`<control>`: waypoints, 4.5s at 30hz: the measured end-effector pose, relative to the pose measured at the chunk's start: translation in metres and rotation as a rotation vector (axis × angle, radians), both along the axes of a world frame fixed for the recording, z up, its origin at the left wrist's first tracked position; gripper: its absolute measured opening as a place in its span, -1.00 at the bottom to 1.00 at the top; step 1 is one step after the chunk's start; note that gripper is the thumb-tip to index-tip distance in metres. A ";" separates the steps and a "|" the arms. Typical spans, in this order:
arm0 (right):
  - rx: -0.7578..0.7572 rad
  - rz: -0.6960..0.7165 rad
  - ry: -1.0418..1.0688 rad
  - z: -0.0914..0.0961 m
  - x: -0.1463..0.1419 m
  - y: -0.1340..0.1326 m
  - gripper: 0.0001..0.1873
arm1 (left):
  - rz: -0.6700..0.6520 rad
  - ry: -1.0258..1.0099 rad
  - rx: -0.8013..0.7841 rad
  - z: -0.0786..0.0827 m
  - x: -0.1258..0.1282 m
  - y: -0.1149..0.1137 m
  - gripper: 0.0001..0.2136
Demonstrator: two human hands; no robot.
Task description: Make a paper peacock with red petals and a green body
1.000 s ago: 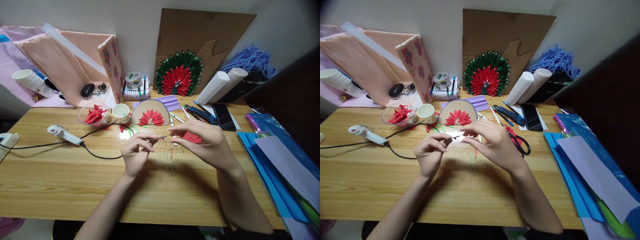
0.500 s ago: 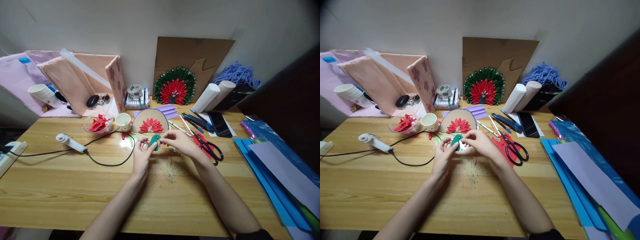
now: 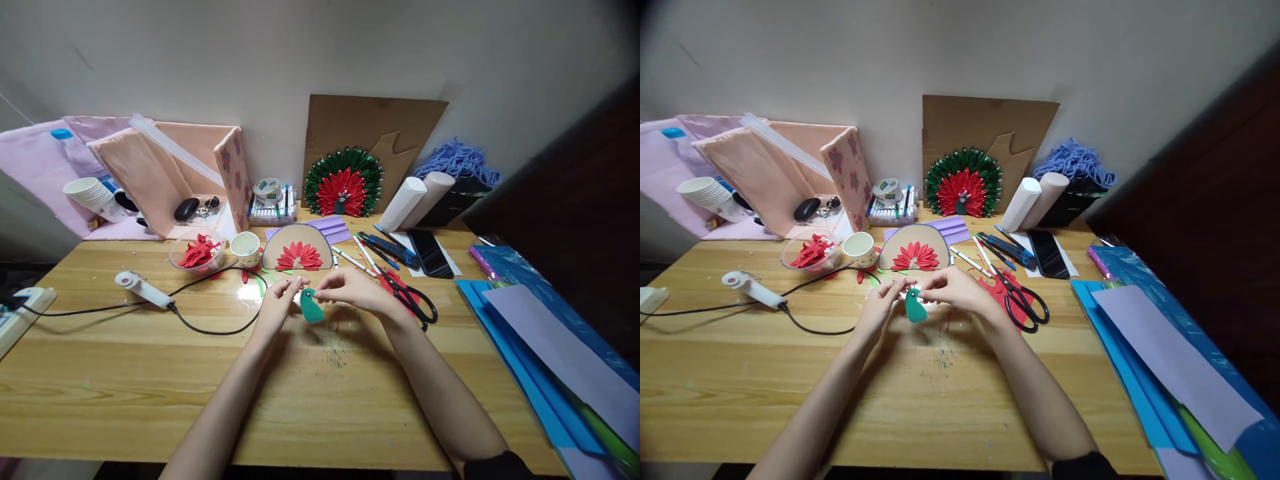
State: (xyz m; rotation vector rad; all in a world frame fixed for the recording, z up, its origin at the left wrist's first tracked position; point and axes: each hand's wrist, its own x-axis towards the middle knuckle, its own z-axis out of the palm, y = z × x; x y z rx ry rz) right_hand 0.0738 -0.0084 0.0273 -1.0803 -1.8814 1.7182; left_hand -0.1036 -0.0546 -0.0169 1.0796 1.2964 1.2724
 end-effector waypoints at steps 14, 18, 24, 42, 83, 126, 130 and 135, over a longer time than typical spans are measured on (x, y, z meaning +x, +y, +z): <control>-0.017 0.009 -0.024 -0.003 -0.010 -0.004 -0.79 | -0.003 -0.094 -0.029 -0.003 -0.001 -0.002 -0.79; -0.040 -0.019 -0.020 0.000 -0.011 -0.006 -0.81 | 0.014 -0.079 -0.040 -0.003 -0.002 -0.002 -0.79; -0.041 -0.030 -0.013 0.000 -0.010 -0.005 -0.79 | -0.028 -0.019 -0.030 -0.002 -0.002 -0.002 -0.77; -0.008 -0.022 -0.034 -0.002 -0.011 -0.007 -0.80 | -0.023 0.117 0.082 0.008 -0.006 -0.004 -0.81; 0.054 -0.097 -0.048 0.004 -0.002 -0.004 -0.69 | -0.134 0.035 -0.028 0.009 -0.004 -0.004 -0.72; 0.920 0.022 -0.019 0.055 0.013 -0.039 -0.96 | -0.027 0.467 0.927 0.021 -0.004 -0.030 -0.70; 0.914 0.065 -0.011 0.057 0.014 -0.037 -0.95 | -0.037 0.450 0.918 0.021 -0.003 -0.030 -0.71; 0.936 0.086 0.032 0.056 0.015 -0.035 -0.95 | -0.045 0.407 0.919 0.022 -0.001 -0.029 -0.69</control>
